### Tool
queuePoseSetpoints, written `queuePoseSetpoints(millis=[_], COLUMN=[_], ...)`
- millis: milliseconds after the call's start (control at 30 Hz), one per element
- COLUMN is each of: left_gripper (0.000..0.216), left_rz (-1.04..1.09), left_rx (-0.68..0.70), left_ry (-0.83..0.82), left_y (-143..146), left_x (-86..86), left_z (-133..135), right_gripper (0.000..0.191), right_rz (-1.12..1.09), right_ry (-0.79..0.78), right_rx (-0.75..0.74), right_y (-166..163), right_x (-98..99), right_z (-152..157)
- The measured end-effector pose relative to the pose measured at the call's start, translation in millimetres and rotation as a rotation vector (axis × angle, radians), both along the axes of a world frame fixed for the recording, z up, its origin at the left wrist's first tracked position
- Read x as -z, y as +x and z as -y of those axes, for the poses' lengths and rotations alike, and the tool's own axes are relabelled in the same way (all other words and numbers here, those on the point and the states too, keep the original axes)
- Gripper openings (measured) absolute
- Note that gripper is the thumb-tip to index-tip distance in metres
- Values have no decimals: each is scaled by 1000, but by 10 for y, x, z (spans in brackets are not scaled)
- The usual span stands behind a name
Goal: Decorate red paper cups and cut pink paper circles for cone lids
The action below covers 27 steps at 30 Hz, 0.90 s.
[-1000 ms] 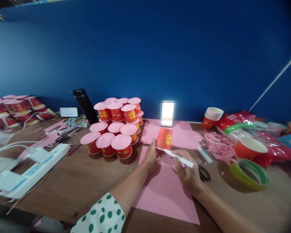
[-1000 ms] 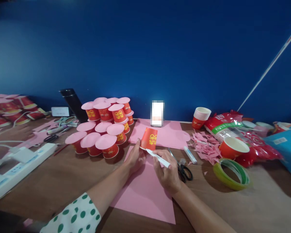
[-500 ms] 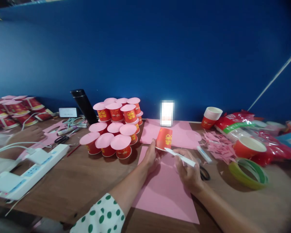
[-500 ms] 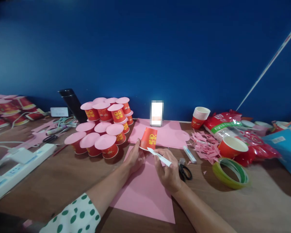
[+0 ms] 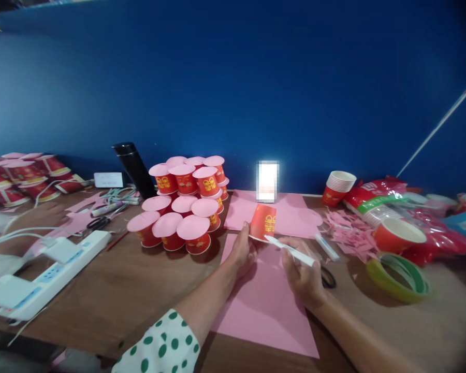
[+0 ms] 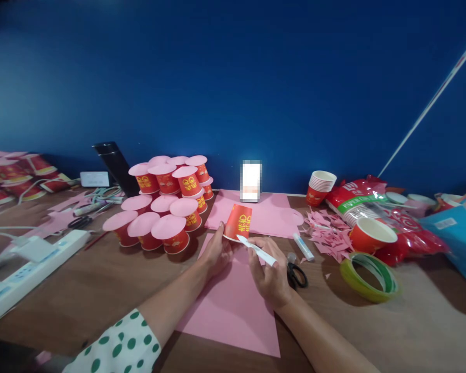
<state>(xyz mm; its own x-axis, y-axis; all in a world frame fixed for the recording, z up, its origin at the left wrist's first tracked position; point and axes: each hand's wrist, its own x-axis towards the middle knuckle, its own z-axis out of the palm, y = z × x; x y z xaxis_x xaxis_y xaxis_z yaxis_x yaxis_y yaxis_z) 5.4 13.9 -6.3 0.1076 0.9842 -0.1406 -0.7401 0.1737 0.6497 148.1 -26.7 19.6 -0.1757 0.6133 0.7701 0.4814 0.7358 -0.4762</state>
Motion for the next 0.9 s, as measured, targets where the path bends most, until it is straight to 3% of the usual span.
queuePoseSetpoints(millis=[567,900], left_gripper=[43,45], left_rz=[7,4], left_rx=[-40,4], left_ry=[14,-13], left_y=[4,8], left_x=[12,-18], left_z=[4,4], right_gripper=[12,11], right_rz=[26,15], right_ry=[23,47], right_rx=[14,25], right_y=[-3,21], right_x=[-14,-10], right_z=[0,-19])
